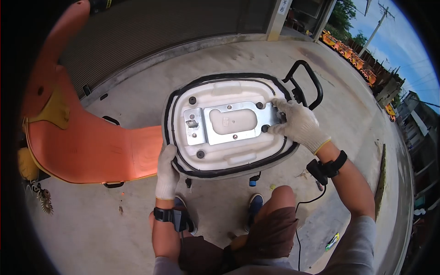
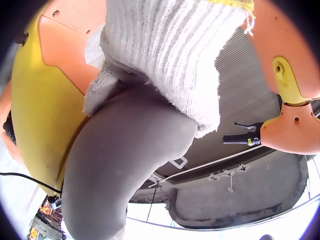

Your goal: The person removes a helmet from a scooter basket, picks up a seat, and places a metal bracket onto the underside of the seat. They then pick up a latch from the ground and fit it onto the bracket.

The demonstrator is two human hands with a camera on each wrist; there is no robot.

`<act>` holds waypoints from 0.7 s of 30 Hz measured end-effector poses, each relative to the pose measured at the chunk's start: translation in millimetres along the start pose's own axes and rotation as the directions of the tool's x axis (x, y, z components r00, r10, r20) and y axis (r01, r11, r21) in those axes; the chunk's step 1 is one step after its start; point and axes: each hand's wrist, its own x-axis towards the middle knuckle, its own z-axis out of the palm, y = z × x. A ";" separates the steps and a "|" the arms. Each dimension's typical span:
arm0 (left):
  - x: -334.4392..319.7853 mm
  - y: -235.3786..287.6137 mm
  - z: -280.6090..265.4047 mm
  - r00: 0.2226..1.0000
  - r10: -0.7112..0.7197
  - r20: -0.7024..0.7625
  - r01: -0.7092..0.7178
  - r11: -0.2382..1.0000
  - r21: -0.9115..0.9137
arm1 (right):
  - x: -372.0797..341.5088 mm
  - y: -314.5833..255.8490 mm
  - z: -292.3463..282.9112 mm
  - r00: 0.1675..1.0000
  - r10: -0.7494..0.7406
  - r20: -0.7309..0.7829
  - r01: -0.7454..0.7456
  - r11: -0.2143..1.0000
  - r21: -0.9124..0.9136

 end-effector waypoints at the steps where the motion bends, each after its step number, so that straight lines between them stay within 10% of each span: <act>1: 0.6 5.4 2.5 0.999 -0.037 -0.001 0.037 0.998 0.050 | -3.9 -1.6 -0.5 0.998 0.036 -0.043 -0.038 0.999 -0.035; 6: -2.0 29.9 28.6 0.996 -0.080 -0.044 0.088 0.968 0.233 | -27.4 19.4 12.1 0.875 0.244 -0.417 -0.171 0.964 0.205; 9: 8.1 46.3 44.3 0.980 -0.158 -0.124 0.189 0.936 0.296 | -26.1 49.8 23.7 0.924 0.381 -0.039 -0.308 0.799 0.516; 16: 4.8 54.9 53.0 0.994 -0.103 0.034 0.077 0.891 0.448 | -35.2 34.5 24.3 0.897 0.441 0.042 -0.329 0.599 0.730; 21: -48.2 44.4 36.1 0.986 -0.088 -0.142 0.145 0.875 0.463 | -63.6 28.8 41.9 0.919 0.390 0.058 -0.336 0.697 0.633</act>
